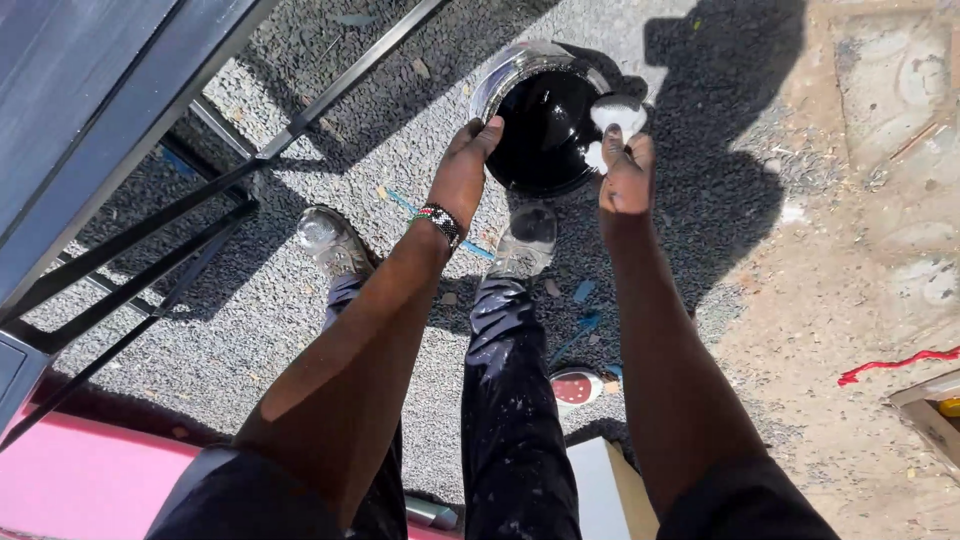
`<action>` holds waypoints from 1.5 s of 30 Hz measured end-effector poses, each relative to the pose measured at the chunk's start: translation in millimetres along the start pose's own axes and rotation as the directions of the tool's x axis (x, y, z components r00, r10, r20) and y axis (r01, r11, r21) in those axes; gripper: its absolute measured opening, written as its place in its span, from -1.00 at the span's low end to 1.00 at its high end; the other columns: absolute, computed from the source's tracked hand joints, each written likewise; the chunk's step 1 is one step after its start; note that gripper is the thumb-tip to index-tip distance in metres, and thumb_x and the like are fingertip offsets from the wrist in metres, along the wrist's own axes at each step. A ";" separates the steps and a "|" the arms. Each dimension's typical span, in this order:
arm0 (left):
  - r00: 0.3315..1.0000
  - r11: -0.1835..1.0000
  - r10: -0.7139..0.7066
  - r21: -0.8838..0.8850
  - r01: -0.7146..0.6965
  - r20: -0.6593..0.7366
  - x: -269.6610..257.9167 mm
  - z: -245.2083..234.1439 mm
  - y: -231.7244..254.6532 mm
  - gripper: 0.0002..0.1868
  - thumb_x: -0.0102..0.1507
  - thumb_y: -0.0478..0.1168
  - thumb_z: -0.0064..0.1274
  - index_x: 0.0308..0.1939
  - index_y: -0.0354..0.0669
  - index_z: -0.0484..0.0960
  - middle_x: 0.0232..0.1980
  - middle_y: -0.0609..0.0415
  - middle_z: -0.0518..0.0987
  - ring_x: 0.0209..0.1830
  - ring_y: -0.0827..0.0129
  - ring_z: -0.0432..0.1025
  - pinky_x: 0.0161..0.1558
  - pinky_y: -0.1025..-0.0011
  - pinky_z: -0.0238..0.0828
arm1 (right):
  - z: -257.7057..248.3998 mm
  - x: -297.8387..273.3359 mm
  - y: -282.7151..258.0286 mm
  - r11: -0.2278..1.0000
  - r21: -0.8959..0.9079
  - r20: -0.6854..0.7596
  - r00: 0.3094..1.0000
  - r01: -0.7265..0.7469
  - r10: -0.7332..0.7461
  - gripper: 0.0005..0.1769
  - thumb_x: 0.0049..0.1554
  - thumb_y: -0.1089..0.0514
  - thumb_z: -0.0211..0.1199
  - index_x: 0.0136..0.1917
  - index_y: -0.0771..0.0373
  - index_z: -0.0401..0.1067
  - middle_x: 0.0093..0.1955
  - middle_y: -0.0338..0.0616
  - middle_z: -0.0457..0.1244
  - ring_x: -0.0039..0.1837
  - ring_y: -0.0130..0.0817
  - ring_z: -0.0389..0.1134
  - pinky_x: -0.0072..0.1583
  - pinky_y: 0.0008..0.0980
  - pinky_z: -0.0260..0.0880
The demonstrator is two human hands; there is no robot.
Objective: The person applies black paint to a rectangular frame using a white cloth. They repeatedly dip the cloth into a paint can and wipe the frame's surface and edges. The person also handles a plastic lid and a bottle during the process.
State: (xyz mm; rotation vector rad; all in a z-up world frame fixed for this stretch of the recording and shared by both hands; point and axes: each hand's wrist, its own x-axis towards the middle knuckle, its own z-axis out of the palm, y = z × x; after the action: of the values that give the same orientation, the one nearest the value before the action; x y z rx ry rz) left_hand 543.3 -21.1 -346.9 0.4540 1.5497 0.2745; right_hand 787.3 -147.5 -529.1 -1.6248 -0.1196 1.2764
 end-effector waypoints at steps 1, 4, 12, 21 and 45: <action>1.000 1.000 0.005 0.001 -0.005 0.028 0.1 9.6 -5.2 0.17 0.52 0.48 0.12 0.91 -0.31 0.19 0.89 -0.53 0.23 0.95 -0.46 0.00 0.85 -0.25 0.09 | -5.5 -24.0 -30.0 0.985 -0.167 -0.020 0.999 -0.034 0.031 -0.29 0.63 -0.20 0.33 0.73 0.27 0.16 0.69 0.12 0.02 0.70 0.17 0.00 0.58 0.53 0.20; 0.996 1.000 0.003 -0.010 -0.002 0.094 -32.3 46.0 -5.5 0.21 0.51 0.49 0.16 0.90 -0.36 0.16 0.85 -0.55 0.28 0.92 -0.49 0.07 0.82 -0.35 0.10 | -34.7 -59.6 -62.3 0.966 -0.241 -0.096 0.993 -0.094 0.072 -0.51 0.59 -0.24 0.37 0.52 0.11 0.39 0.44 -0.08 0.29 0.46 -0.18 0.37 0.41 0.22 0.52; 0.985 0.994 0.056 0.088 -0.071 0.165 -6.0 115.0 -98.0 0.10 0.53 0.50 0.16 0.86 -0.23 0.30 0.78 -0.37 0.47 0.81 -0.33 0.34 0.77 -0.25 0.24 | -119.3 -67.0 -72.8 0.986 -0.159 -0.153 0.988 -0.041 0.017 -0.36 0.62 -0.19 0.40 0.71 0.15 0.27 0.68 0.10 0.16 0.62 -0.01 0.27 0.58 0.61 0.38; 0.986 0.409 0.164 -0.911 -0.049 0.020 -61.7 -22.9 -42.7 -0.31 0.70 0.32 -0.21 0.56 -0.13 0.64 0.51 -0.11 0.76 0.47 0.05 0.70 0.39 0.03 0.81 | 57.5 -146.9 -48.8 0.966 -0.247 -0.030 0.996 0.075 -0.085 -0.58 0.56 -0.10 0.44 0.43 0.23 0.46 0.50 0.23 0.38 0.67 0.10 0.35 0.74 0.33 0.23; 0.887 -0.387 0.344 -0.908 -0.164 -0.307 -119.4 -114.2 7.5 -0.42 0.68 0.08 -0.50 0.33 -0.23 0.55 0.32 -0.27 0.68 0.58 -0.22 0.52 0.86 -0.35 0.17 | 198.0 -299.6 -191.6 0.831 0.459 0.341 0.926 -0.315 0.163 -0.23 0.56 -0.36 0.06 0.64 0.33 0.44 0.82 0.26 0.26 0.90 0.17 0.16 0.91 0.24 -0.14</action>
State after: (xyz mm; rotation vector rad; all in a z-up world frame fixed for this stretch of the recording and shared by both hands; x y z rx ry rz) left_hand 429.0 -55.6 -232.6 -0.6364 0.4683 1.8149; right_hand 596.8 -113.0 -171.1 -1.0116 0.2409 1.5789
